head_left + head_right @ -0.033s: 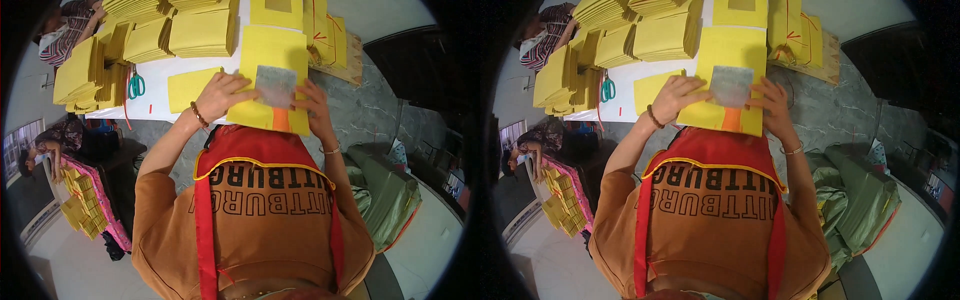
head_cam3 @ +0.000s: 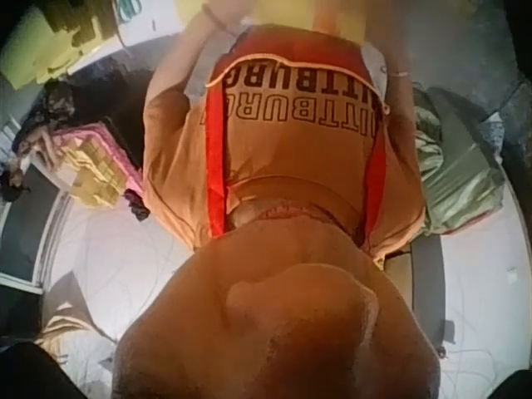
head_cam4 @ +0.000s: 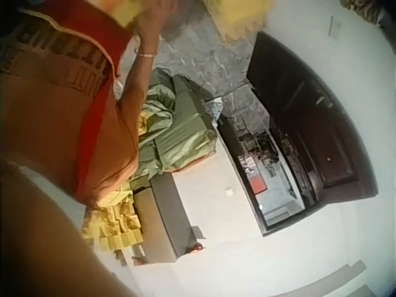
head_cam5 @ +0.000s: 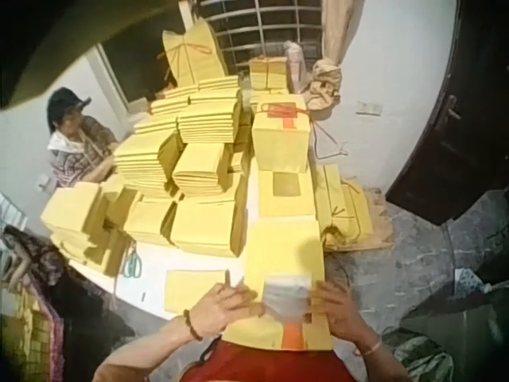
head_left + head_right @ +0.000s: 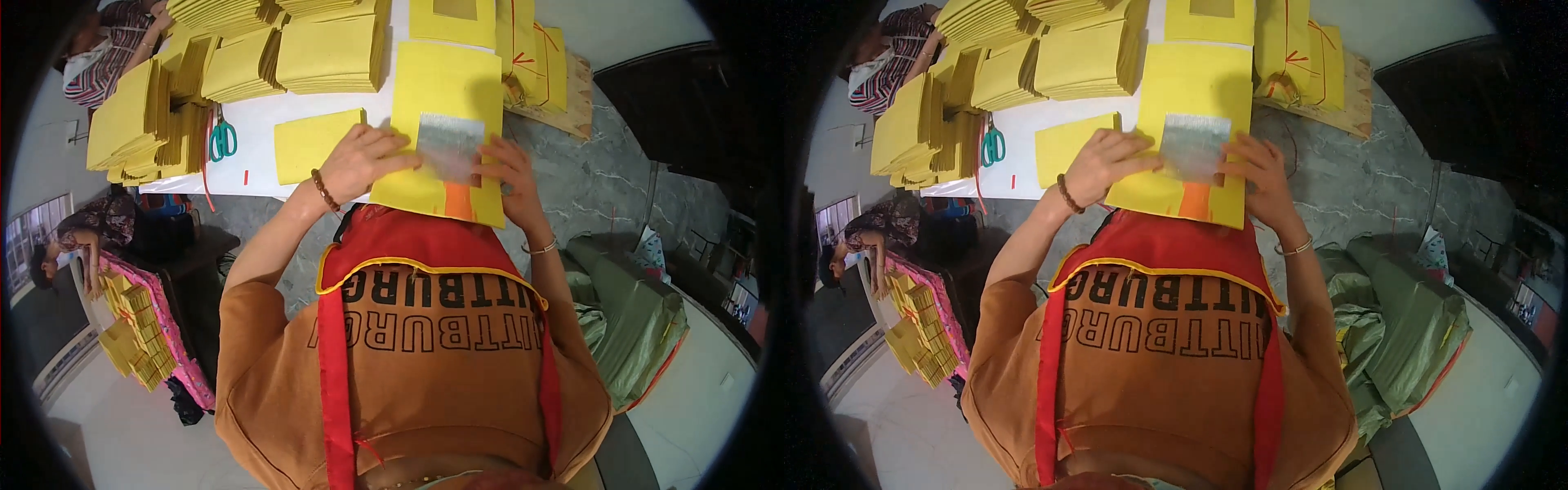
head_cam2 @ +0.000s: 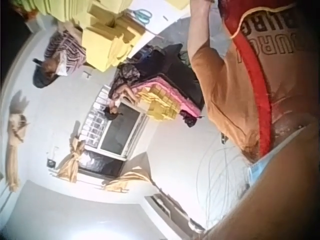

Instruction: Folding and stacking sheets of yellow ritual paper at a workspace table.

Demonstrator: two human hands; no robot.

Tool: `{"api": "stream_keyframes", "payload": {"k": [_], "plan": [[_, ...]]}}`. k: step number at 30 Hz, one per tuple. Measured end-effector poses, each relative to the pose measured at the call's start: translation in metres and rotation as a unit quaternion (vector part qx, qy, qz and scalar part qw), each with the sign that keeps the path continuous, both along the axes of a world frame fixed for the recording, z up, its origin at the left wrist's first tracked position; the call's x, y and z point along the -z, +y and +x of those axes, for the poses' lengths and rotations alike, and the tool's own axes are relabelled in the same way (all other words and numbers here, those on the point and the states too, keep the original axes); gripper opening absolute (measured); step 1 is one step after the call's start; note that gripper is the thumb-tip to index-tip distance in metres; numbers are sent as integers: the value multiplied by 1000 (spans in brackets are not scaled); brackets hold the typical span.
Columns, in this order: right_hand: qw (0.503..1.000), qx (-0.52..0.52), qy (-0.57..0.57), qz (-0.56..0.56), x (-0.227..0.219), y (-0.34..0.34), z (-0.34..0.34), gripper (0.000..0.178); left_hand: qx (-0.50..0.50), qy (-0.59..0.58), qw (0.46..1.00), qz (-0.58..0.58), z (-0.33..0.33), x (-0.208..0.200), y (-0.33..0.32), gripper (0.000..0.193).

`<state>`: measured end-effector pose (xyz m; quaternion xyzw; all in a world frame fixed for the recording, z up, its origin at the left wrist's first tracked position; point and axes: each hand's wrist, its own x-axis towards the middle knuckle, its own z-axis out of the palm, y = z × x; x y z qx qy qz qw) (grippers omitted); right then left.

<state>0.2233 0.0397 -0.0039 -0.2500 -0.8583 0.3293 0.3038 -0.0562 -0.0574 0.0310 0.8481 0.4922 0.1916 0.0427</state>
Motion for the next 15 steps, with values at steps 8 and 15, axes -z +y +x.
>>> {"api": "stream_keyframes", "payload": {"k": [8,15], "plan": [[931,78,-36,-355,-5,-5,-13,18,-199,-238,917,-253,9,10,12,26],[923,159,117,-331,4,3,-34,52,-257,-455,810,-268,7,69,33,30]]}}
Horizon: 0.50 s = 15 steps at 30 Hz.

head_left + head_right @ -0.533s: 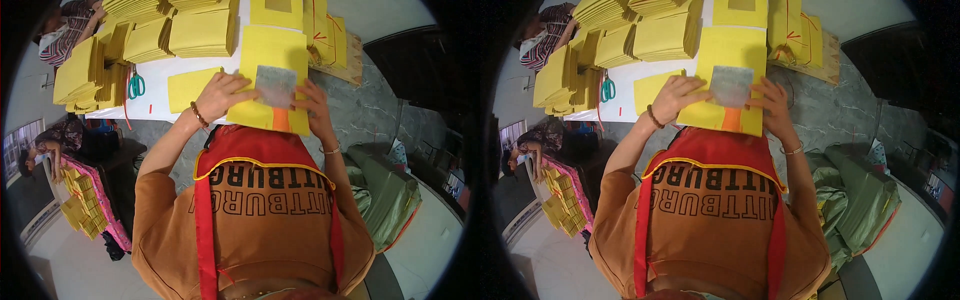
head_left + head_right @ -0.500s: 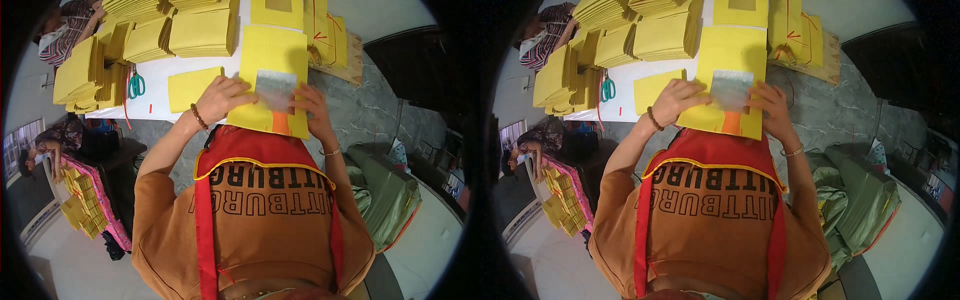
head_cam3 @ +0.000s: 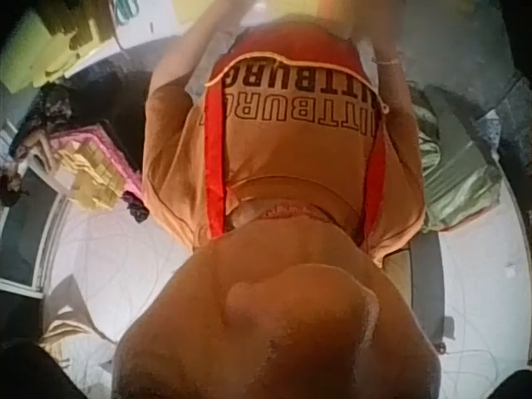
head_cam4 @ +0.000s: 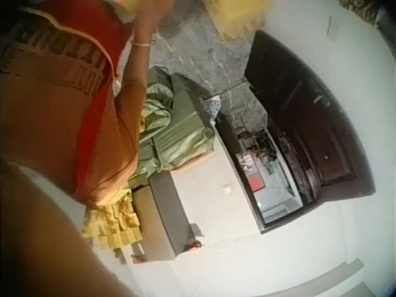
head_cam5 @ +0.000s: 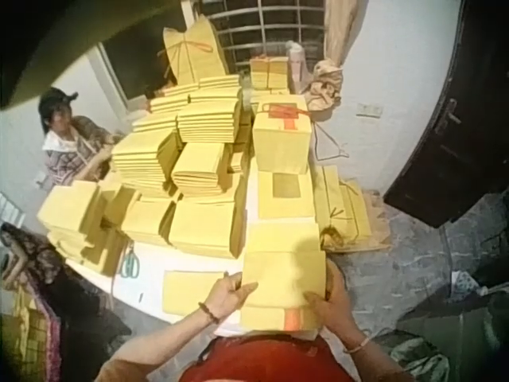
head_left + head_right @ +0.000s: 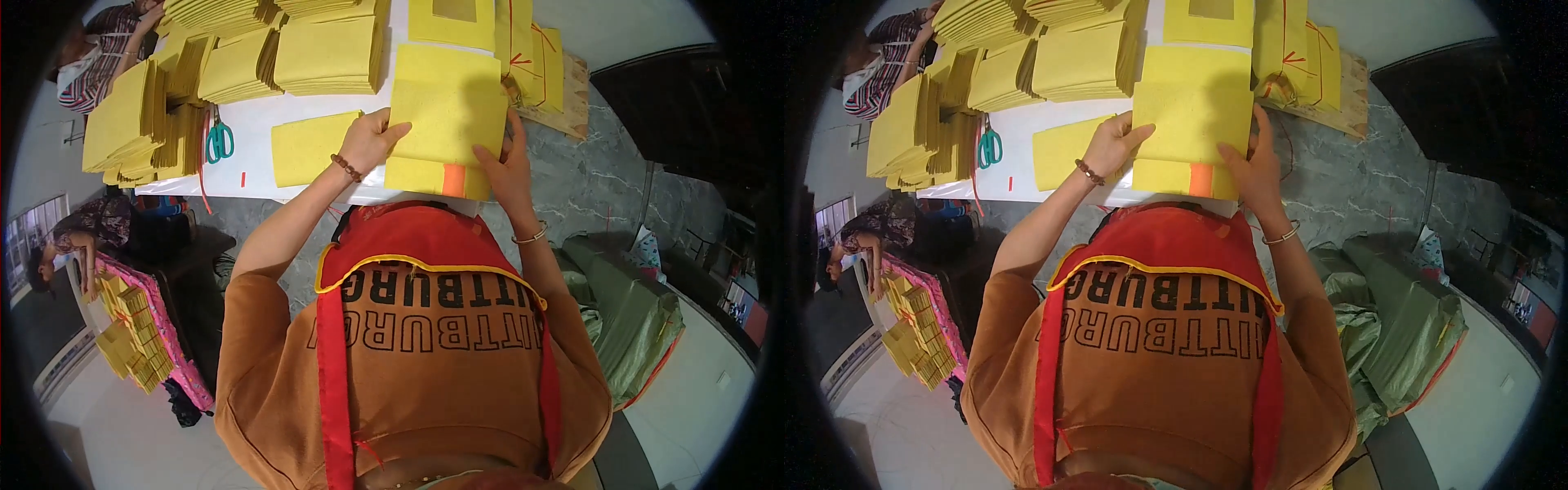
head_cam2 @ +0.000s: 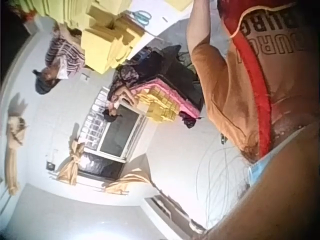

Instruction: Folding and stacking sheets of yellow ritual paper at a workspace table.

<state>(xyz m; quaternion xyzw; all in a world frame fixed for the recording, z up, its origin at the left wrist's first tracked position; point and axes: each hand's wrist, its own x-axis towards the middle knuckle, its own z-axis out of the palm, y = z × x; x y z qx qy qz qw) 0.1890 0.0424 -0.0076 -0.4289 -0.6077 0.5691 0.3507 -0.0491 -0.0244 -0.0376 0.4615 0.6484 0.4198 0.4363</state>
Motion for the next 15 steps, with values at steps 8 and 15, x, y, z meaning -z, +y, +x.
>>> {"api": "stream_keyframes", "payload": {"k": [8,15], "plan": [[997,30,-56,34,16,7,-6,53,-53,-16,996,-64,9,-25,13,25],[992,49,-107,37,17,8,-7,50,-80,55,991,-87,8,-48,10,34]]}}
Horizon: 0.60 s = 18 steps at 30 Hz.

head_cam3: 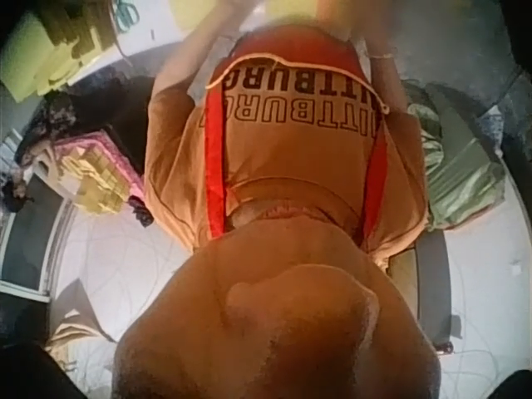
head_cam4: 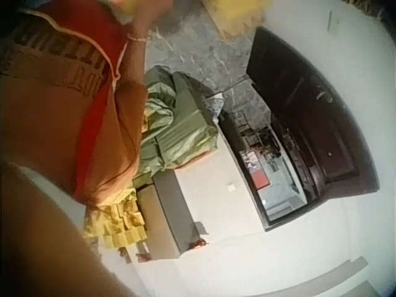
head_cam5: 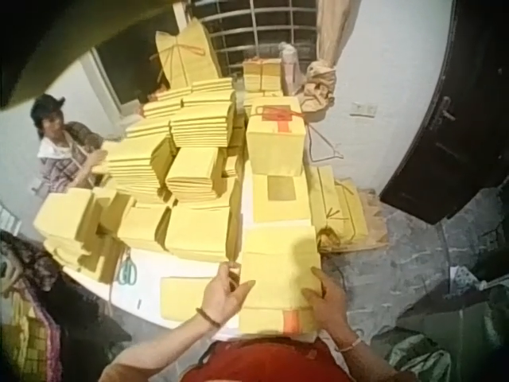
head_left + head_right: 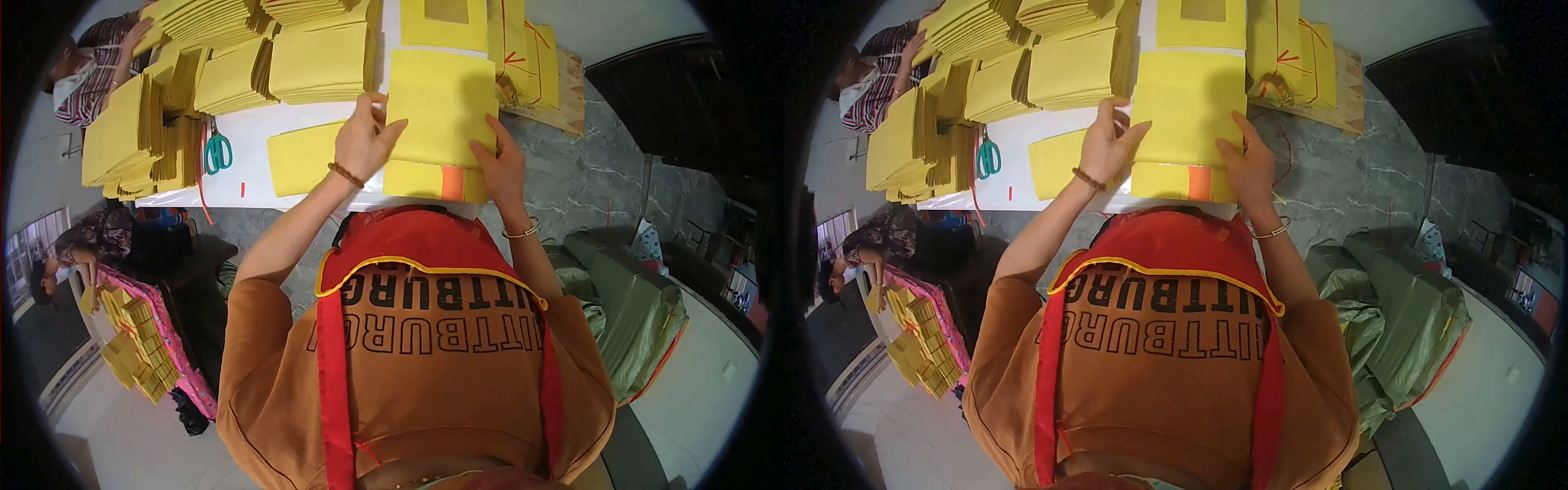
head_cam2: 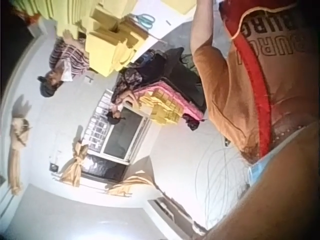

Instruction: Folding and stacking sheets of yellow ritual paper at a workspace table.

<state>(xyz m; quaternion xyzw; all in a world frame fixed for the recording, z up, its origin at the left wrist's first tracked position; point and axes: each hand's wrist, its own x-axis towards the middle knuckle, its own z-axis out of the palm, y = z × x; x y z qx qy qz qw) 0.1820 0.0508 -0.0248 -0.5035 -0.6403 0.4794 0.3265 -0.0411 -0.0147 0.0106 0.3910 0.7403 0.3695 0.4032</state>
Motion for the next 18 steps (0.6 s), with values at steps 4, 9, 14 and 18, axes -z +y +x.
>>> {"api": "stream_keyframes", "payload": {"k": [4,9,14,18], "plan": [[999,0,-23,-32,-6,1,-1,49,190,419,853,245,21,-12,-3,51],[1000,-7,-15,-18,-15,-3,-4,48,399,414,792,205,36,12,-19,73],[987,-33,-143,68,-27,-14,1,48,394,409,798,203,36,17,-20,76],[882,-146,-295,338,-14,-43,20,51,388,400,802,217,38,22,-21,75]]}}
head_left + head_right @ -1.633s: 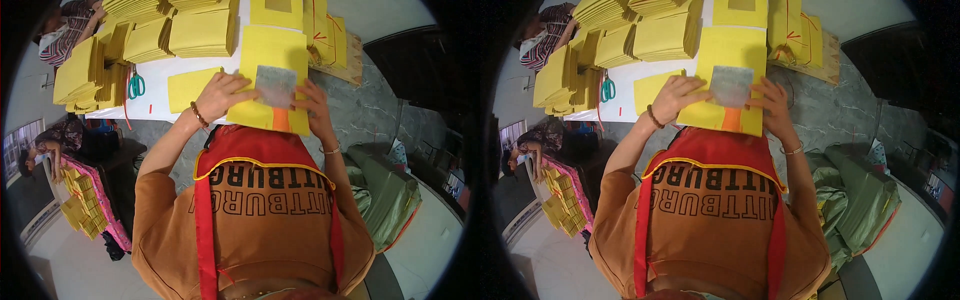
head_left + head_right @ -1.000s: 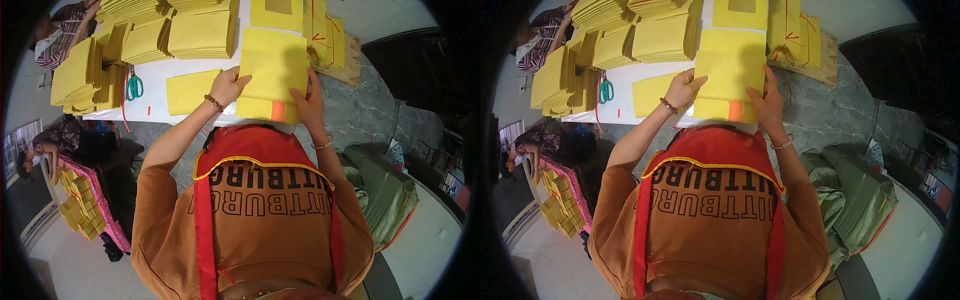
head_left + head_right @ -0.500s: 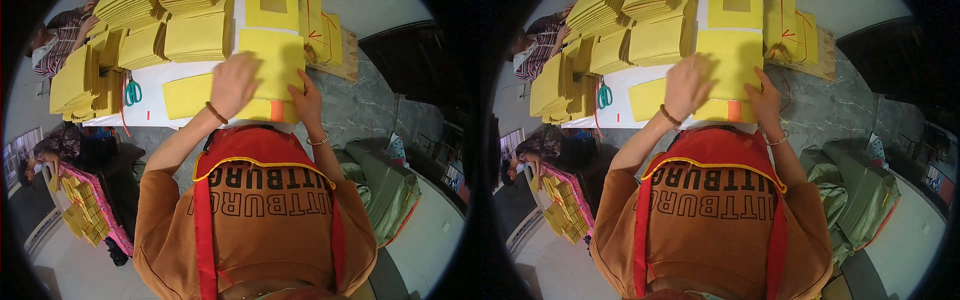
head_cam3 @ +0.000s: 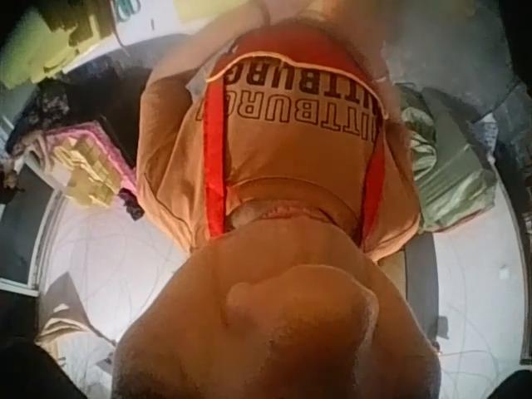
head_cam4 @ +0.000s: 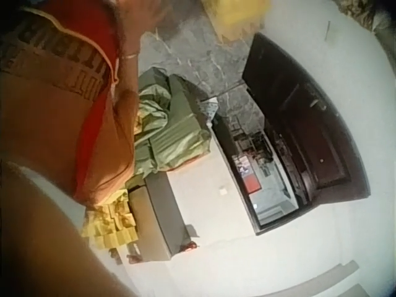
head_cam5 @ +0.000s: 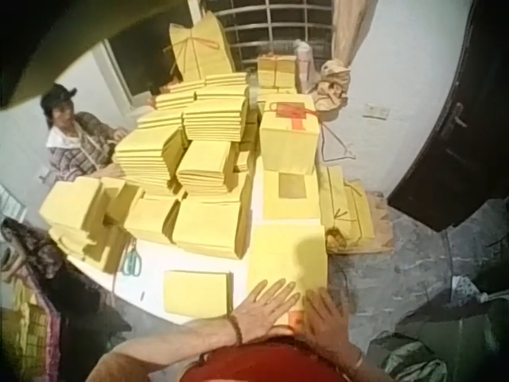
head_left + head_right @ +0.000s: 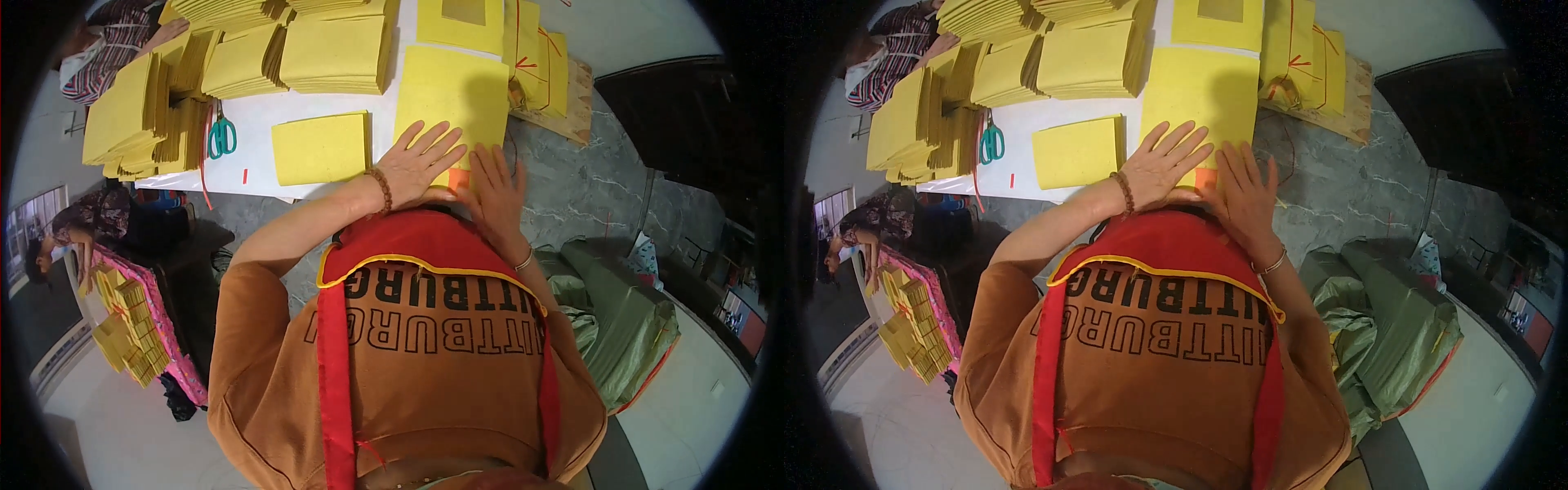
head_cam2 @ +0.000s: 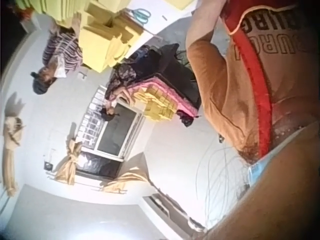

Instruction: Folding and stacking sheets of yellow ritual paper at a workspace table.

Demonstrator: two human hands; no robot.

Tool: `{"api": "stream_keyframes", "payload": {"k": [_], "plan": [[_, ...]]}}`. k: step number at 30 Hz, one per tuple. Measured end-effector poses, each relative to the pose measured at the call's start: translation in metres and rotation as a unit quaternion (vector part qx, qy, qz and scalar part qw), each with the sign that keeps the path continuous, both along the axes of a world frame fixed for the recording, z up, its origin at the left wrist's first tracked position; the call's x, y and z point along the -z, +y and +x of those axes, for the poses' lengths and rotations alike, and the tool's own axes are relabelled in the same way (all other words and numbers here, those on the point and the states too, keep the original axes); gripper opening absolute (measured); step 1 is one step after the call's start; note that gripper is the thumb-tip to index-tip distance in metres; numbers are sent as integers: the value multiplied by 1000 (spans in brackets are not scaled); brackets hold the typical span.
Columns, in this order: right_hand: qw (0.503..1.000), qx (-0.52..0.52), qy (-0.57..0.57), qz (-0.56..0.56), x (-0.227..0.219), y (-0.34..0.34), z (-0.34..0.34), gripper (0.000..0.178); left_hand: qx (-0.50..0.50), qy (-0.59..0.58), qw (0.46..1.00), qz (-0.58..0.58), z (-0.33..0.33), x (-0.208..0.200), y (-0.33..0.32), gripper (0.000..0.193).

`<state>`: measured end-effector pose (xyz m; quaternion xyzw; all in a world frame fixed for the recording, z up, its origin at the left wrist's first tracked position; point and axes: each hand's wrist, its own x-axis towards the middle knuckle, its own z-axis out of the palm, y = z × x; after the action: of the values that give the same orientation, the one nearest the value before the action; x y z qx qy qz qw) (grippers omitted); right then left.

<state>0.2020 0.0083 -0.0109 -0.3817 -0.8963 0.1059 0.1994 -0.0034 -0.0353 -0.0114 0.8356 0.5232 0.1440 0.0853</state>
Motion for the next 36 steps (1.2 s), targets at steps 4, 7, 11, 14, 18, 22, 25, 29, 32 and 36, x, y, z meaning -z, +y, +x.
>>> {"api": "stream_keyframes", "payload": {"k": [4,7,11,14,18,22,25,29,32,36], "plan": [[996,-39,-71,-35,6,-2,3,54,10,22,1000,18,-4,-6,5,64],[994,-33,-92,-41,6,-5,2,52,-3,112,992,50,7,-16,7,53],[973,-103,93,-185,12,11,8,48,-93,158,971,156,36,-7,17,49],[916,-2,290,-277,5,14,10,44,-67,85,987,116,23,1,25,48],[852,88,405,-318,-5,13,8,41,-110,-7,962,252,-12,-37,-11,50],[855,103,391,-326,7,19,14,38,-217,65,943,242,-57,-42,-74,50],[866,85,374,-320,15,21,14,34,-267,162,930,192,-91,-4,-97,51],[865,80,364,-335,14,22,10,30,-266,138,947,121,-104,44,-106,56],[879,82,338,-327,23,25,17,27,-251,118,956,93,-106,47,-106,58],[899,83,316,-293,21,22,14,24,-229,90,969,24,-118,45,-104,62]]}}
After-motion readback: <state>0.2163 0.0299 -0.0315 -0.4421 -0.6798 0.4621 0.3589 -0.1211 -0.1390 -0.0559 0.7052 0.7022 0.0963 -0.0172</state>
